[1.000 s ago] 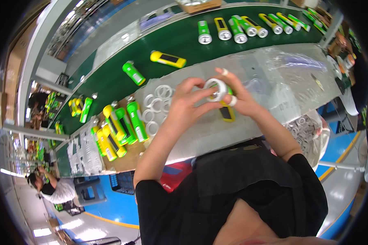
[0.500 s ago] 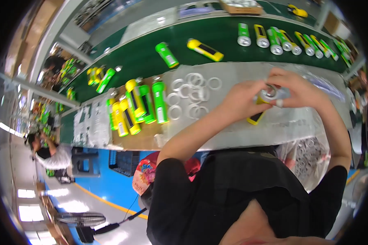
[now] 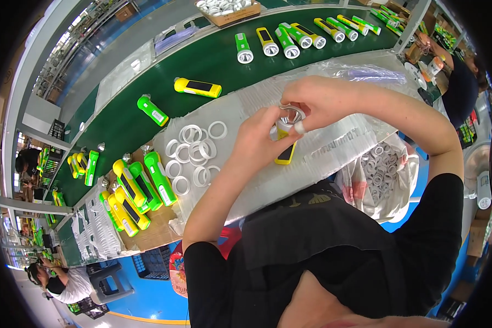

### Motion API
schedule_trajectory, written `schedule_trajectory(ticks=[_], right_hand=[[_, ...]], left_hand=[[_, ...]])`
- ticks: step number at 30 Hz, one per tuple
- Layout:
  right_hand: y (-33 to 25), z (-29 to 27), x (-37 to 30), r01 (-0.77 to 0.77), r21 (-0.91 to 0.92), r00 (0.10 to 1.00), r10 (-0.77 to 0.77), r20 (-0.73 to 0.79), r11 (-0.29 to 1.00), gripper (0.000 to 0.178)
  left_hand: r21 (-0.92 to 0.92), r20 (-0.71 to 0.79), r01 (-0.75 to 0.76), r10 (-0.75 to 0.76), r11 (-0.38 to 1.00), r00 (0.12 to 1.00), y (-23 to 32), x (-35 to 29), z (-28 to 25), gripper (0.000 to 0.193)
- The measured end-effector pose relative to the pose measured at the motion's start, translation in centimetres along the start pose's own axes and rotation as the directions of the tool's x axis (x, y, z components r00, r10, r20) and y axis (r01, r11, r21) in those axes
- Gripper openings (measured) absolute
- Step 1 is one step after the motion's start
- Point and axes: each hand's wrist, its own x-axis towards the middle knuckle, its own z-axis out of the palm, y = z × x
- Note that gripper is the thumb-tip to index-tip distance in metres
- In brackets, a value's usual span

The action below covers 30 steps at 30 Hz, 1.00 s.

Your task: Assembling plastic flashlight components on a production line.

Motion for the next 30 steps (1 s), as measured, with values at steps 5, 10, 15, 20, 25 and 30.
schedule_trajectory(ticks=[5, 10, 15, 20, 25, 30], right_hand=[[-2.1, 1.7, 0.4, -0.453, -0.142, 0.884, 0.424, -0.197, 0.88, 0.056], [1.5, 2.2, 0.0, -0.112, 0.028, 0.968, 0.116, -0.224, 0.993, 0.056], [-1.1, 1.4, -0.2, -0.233, -0.035, 0.954, 0.222, -0.203, 0.972, 0.058], [-0.6, 1.9, -0.3, -0.03, 0.09, 0.954, 0.055, -0.293, 0.995, 0.042], [-2.1, 0.5, -3.5, 0.075, 0.086, 0.895, -0.029, -0.446, 0.993, 0.045], [-4.0, -0.9, -4.2, 0.367, -0.101, 0.806, -0.37, -0.463, 0.925, 0.045]], left_hand=[[0.05, -0.018, 0.036, -0.035, 0.998, 0.999, 0.5, -0.2, 0.1, 0.041], [0.055, -0.05, -0.001, 0.004, 0.998, 0.999, -0.5, 0.0, 0.5, 0.041], [0.067, -0.019, -0.017, 0.018, 0.998, 1.0, -0.6, -0.5, 0.3, 0.041], [0.067, -0.036, -0.036, 0.039, 0.997, 0.999, -1.4, -0.4, 0.8, 0.057], [-0.351, 0.184, 0.198, -0.14, 0.915, 0.973, -0.6, -1.1, -1.2, 0.11], [-0.35, 0.91, 0.84, -0.064, 0.414, 0.411, 1.9, -2.0, -4.3, 0.075]])
